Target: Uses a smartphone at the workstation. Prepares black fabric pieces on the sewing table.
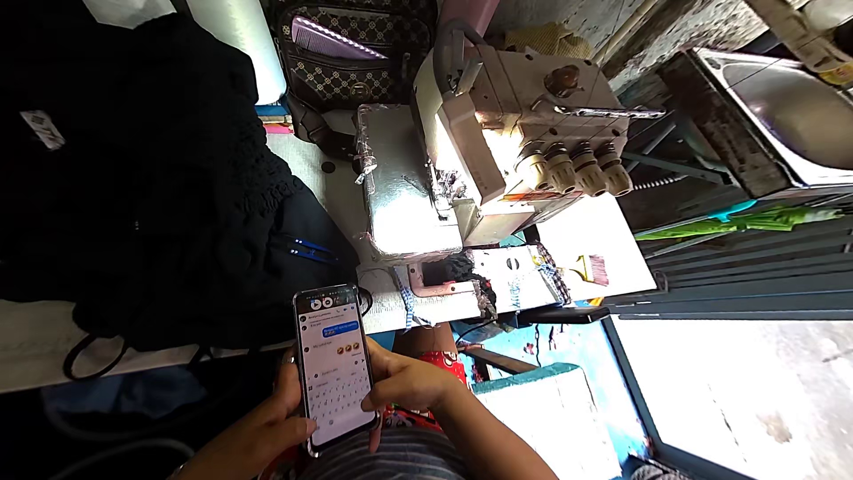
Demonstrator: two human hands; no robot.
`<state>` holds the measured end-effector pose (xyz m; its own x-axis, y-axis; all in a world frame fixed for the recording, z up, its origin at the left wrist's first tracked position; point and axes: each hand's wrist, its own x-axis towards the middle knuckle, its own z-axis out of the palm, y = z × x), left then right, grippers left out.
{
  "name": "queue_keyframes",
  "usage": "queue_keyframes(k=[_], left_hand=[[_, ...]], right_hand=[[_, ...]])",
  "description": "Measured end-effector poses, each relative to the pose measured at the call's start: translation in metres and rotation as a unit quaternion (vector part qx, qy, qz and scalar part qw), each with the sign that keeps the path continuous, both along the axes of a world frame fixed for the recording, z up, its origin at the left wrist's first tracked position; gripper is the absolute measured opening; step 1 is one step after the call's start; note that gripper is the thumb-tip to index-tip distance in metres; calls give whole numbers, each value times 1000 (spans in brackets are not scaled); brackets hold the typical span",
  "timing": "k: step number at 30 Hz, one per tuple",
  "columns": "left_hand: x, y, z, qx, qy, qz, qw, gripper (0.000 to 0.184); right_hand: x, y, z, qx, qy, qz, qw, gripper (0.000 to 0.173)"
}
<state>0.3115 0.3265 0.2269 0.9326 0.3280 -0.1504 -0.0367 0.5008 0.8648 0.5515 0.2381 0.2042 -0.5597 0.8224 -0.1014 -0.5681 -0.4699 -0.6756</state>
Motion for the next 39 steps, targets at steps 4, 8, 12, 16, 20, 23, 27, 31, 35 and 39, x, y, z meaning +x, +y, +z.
queue_keyframes(k=[4,8,12,16,20,23,27,31,35,39], left_hand=[[0,-1,3,14,25,10,1000,83],[-1,0,-1,23,-1,1,1000,84],[-1,0,-3,23,-12,0,1000,84],[0,-1,-1,30,1,14,999,79],[5,-6,4,63,29,26,997,83],[7,-9,9,98,51,15,994,90],[6,-10,11,115,70,12,991,94],[6,-9,14,91,71,15,993,95],[9,-7,9,66,29,23,997,93],[8,-6,6,41,10,26,999,87]], right_hand=[[-5,2,10,14,-75,-26,997,75],[-2,1,2,36,-30,-14,999,73],[-1,2,4,-45,11,-6,999,50],[-1,2,2,-33,1,-14,999,50],[-7,3,7,40,-72,-75,994,64],[-13,4,11,45,-126,-122,984,64],[-11,4,9,49,-127,-129,982,60],[-4,3,6,40,-80,-88,992,51],[-1,3,2,39,-47,-65,996,49],[3,2,0,29,-31,-28,999,53]])
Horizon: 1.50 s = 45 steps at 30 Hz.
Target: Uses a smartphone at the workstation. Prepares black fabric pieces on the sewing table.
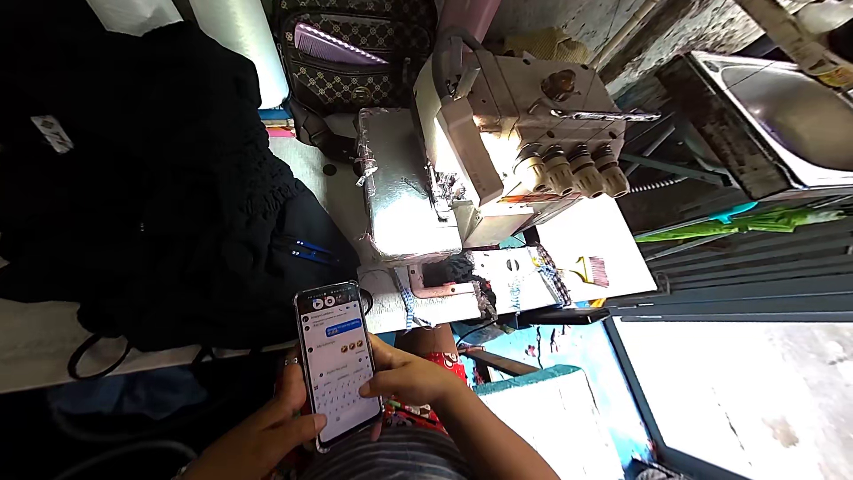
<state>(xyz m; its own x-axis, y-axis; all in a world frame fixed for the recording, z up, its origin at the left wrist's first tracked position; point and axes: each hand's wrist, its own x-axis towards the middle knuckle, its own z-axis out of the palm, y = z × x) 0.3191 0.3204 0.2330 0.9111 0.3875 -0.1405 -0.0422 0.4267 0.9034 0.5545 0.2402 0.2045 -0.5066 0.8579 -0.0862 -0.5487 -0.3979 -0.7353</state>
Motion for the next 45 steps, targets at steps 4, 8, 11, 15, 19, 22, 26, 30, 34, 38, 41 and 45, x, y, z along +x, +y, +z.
queue_keyframes(k=[4,8,11,15,19,22,26,30,34,38,41,45], left_hand=[[-1,1,-2,8,2,-4,1000,76],[0,0,0,11,4,0,1000,77],[-1,1,-1,7,-5,-12,1000,79],[-1,1,-1,-1,2,-13,1000,80],[-2,1,-2,-8,4,-12,1000,84],[-3,1,-1,-2,17,-11,1000,86],[-3,1,-1,-4,19,-8,1000,87],[-3,0,1,-6,26,-11,1000,86],[-2,0,1,-29,19,1,999,85],[-3,3,-8,-42,-13,-2,999,82],[-2,2,-8,-38,-12,6,999,82],[-1,0,-3,-34,13,11,999,84]], right_hand=[[0,0,-2,14,13,4,1000,58],[0,0,1,15,-9,4,1000,67],[-1,0,3,9,-29,1,1000,68],[-2,0,0,26,-22,2,999,70],[-2,0,-2,32,-9,9,999,75],[-3,0,-3,31,-13,5,999,74],[-3,0,-1,32,-20,6,999,73],[-1,0,-1,40,-3,14,999,73],[0,0,-6,42,22,19,999,75],[0,-1,-4,26,35,24,999,77],[-1,-1,-1,20,20,20,999,75],[-2,-1,3,17,-15,6,1000,73]])
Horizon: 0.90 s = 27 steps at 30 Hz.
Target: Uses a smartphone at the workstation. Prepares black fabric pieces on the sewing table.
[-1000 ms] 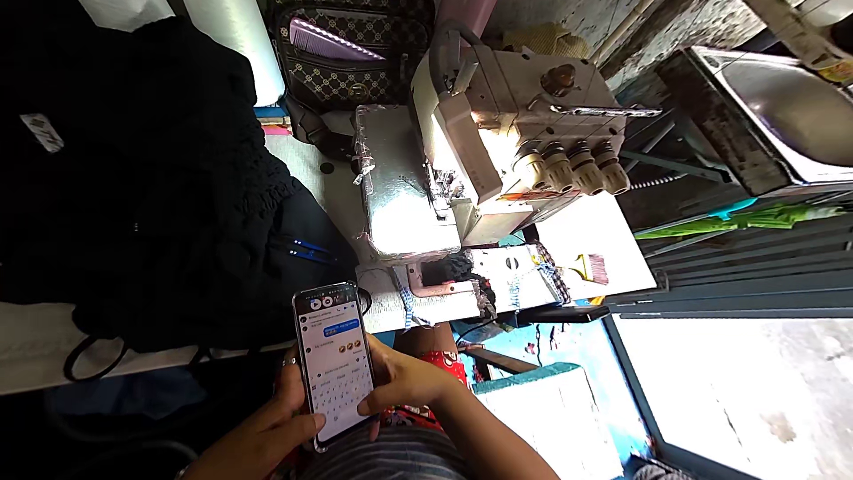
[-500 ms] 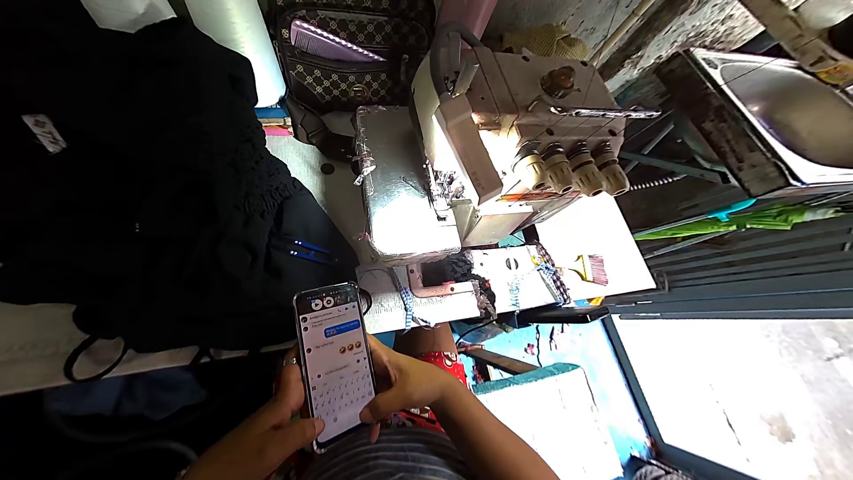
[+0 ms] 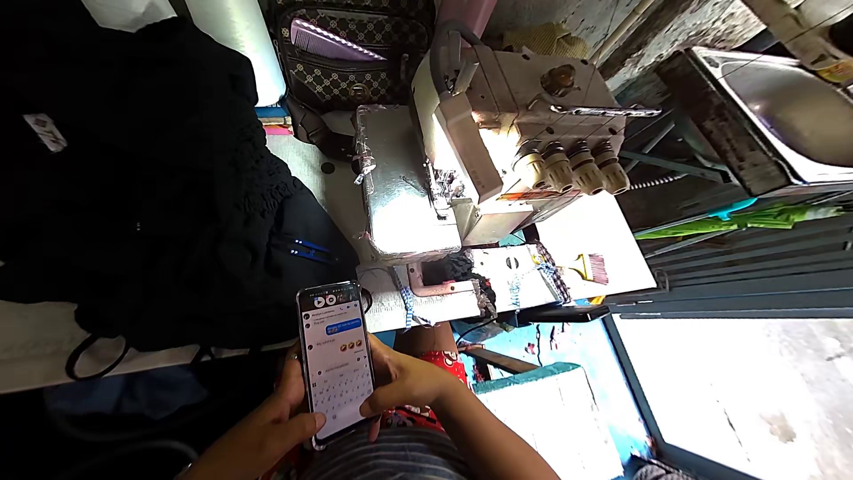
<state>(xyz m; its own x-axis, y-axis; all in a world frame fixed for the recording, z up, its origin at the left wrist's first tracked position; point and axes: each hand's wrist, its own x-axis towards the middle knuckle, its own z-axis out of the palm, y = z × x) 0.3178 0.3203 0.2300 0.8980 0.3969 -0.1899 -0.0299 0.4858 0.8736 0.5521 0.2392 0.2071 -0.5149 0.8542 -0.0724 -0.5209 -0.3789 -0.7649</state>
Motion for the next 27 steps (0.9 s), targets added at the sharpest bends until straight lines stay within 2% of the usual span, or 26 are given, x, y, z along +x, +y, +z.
queue_keyframes(k=[5,12,19,27], left_hand=[[0,0,2,3,10,-6,1000,85],[-4,5,-9,-2,-47,3,999,76],[-4,4,-4,-4,-14,-5,1000,81],[-5,3,-1,3,-14,-18,1000,80]], right_hand=[[1,0,0,-2,0,5,1000,74],[-2,1,-2,-38,51,9,998,74],[-5,2,7,-48,-21,-3,999,68],[-3,1,6,-39,-30,-2,999,66]])
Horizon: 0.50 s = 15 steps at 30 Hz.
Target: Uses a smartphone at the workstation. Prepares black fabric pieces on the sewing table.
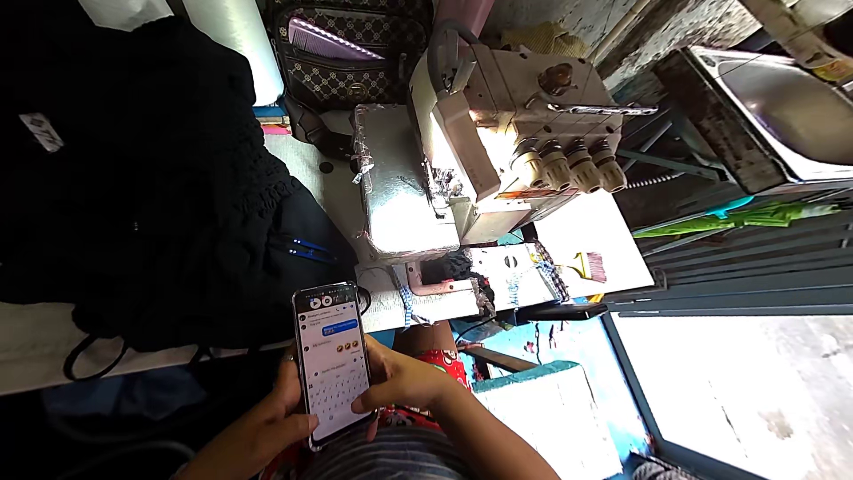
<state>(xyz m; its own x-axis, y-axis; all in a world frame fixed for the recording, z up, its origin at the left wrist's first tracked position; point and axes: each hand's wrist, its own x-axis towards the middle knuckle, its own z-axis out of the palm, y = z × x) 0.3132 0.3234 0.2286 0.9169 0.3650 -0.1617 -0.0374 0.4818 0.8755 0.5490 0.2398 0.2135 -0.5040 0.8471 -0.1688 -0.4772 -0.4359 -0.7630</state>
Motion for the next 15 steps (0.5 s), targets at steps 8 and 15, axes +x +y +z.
queue_keyframes(k=[8,15], left_hand=[[-1,1,-2,15,0,-5,1000,79],[1,1,1,10,6,-5,1000,80]], right_hand=[[3,0,-3,38,14,12,999,68],[4,1,-2,26,1,7,1000,63]])
